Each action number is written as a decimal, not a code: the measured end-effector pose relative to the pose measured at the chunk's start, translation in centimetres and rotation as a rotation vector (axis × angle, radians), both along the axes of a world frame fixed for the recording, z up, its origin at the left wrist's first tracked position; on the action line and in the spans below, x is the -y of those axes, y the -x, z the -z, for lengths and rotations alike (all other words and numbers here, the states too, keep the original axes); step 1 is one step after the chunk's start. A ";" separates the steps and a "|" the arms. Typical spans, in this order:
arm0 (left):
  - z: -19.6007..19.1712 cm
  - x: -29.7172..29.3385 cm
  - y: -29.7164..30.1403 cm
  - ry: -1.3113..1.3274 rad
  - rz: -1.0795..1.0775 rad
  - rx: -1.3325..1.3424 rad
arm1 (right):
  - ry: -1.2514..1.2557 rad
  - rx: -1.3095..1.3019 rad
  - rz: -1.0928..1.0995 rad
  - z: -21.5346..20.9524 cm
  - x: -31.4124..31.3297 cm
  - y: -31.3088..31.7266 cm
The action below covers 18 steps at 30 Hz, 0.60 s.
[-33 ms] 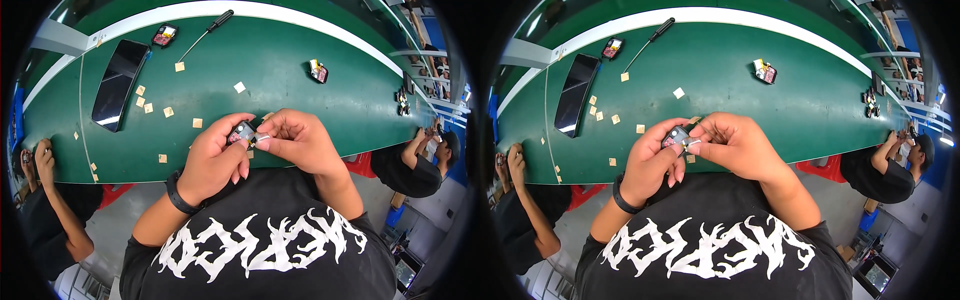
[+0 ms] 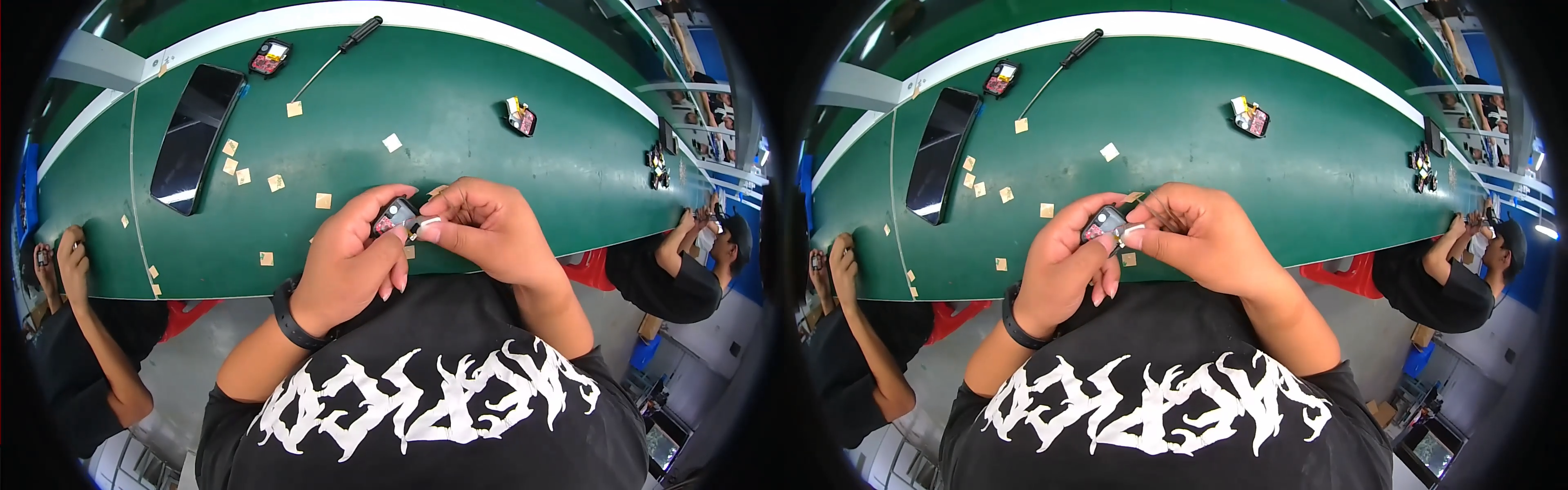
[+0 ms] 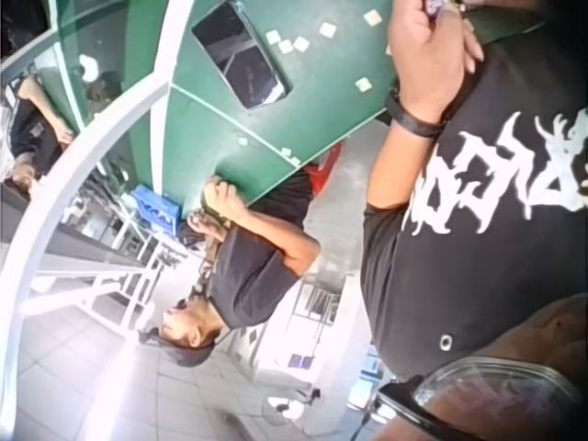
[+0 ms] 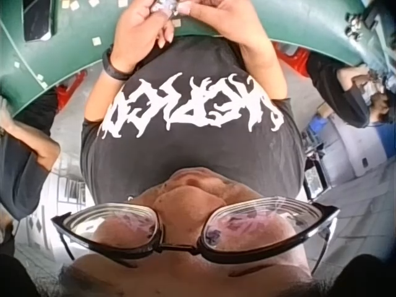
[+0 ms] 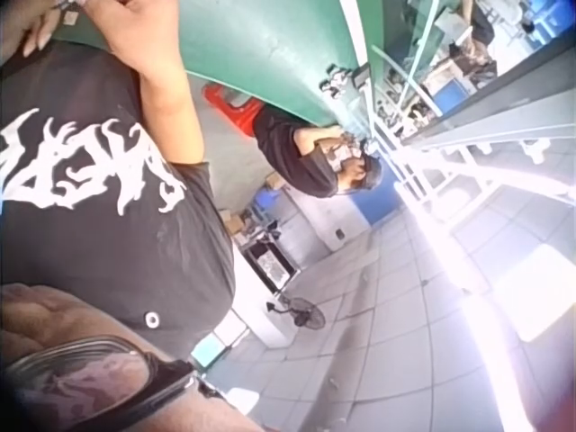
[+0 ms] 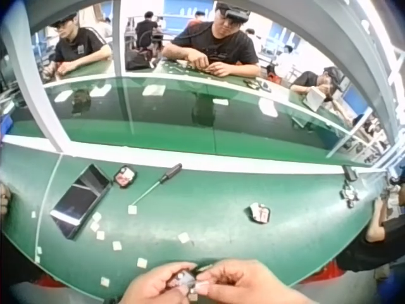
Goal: Assembling small electronic components including circuit boards and batteries into plastic housings.
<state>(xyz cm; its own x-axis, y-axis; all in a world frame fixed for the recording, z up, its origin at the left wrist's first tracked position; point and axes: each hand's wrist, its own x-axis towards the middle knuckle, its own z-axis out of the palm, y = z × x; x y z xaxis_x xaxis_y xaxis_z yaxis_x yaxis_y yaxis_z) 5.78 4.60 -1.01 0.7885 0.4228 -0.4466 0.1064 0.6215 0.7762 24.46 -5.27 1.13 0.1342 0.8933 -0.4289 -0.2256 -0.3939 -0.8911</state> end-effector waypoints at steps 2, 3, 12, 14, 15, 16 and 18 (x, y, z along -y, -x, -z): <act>-0.2 0.3 -0.2 -0.036 -0.008 -0.011 | -0.005 0.060 0.020 0.0 -0.1 0.3; -0.3 0.4 -0.2 -0.071 -0.017 -0.022 | 0.012 0.063 0.024 -0.4 -0.2 0.4; 0.0 0.6 -0.2 -0.119 -0.060 0.021 | -0.033 0.120 0.008 -0.2 0.5 1.1; 0.0 0.7 -0.3 -0.185 -0.050 0.022 | -0.092 0.182 -0.006 -0.1 0.8 1.2; 0.1 0.7 -0.3 -0.253 -0.044 0.022 | -0.056 0.199 -0.011 -0.4 0.8 1.3; 0.1 0.7 -0.3 -0.252 -0.045 0.020 | -0.019 0.217 -0.015 -0.7 0.7 1.4; 0.2 0.7 -0.3 -0.279 -0.044 0.020 | -0.002 0.297 -0.015 -1.2 0.3 1.6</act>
